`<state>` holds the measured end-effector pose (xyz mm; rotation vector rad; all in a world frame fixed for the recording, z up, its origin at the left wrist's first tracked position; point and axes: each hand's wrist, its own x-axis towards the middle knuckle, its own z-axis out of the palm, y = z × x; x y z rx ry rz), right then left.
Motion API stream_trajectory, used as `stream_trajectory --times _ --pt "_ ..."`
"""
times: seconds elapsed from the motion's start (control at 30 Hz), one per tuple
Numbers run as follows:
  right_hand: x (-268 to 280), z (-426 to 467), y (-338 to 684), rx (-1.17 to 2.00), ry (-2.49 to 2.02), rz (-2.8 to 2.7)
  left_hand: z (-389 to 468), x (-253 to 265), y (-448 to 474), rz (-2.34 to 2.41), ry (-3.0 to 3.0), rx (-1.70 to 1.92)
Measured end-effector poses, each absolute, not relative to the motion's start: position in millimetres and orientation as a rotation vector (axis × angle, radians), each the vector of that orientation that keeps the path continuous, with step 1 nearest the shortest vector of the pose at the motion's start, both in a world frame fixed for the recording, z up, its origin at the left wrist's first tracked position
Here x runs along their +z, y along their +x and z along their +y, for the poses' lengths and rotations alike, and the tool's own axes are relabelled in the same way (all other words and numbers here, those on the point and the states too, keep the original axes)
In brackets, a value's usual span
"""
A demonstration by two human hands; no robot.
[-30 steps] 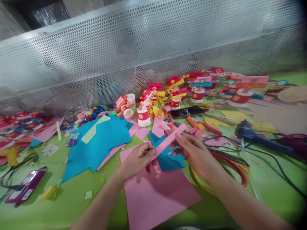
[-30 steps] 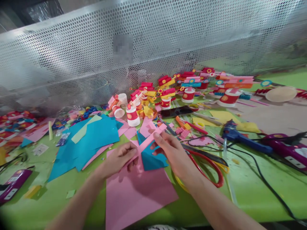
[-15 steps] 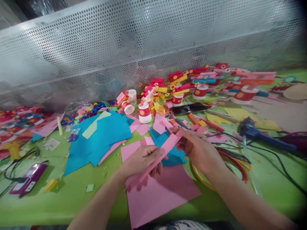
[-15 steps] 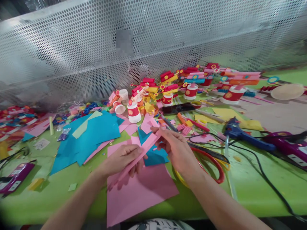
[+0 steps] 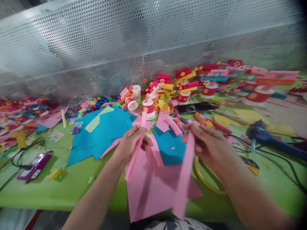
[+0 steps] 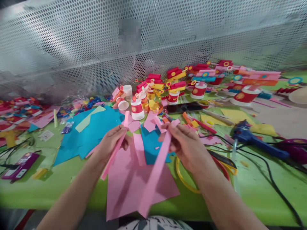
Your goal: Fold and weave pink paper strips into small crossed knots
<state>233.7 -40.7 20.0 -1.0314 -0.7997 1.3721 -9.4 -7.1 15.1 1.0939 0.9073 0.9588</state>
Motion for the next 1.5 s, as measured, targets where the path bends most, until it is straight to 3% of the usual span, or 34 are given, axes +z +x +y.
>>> stream_trajectory --times 0.1,0.3,0.6,1.07,1.5 --pt "13 -44 225 1.479 -1.115 -1.033 -12 9 -1 0.890 1.067 0.896" --pt "6 -42 221 1.403 -1.198 -1.310 -16 5 6 0.959 1.213 0.890" --pt "6 -41 214 1.447 -1.133 -1.301 -27 15 11 0.833 1.244 0.735" --pt "6 -45 211 1.431 -1.160 -1.551 -29 11 7 1.064 1.664 0.580" --pt "2 -50 212 1.315 -1.260 -1.626 -29 13 6 1.108 1.918 0.632"
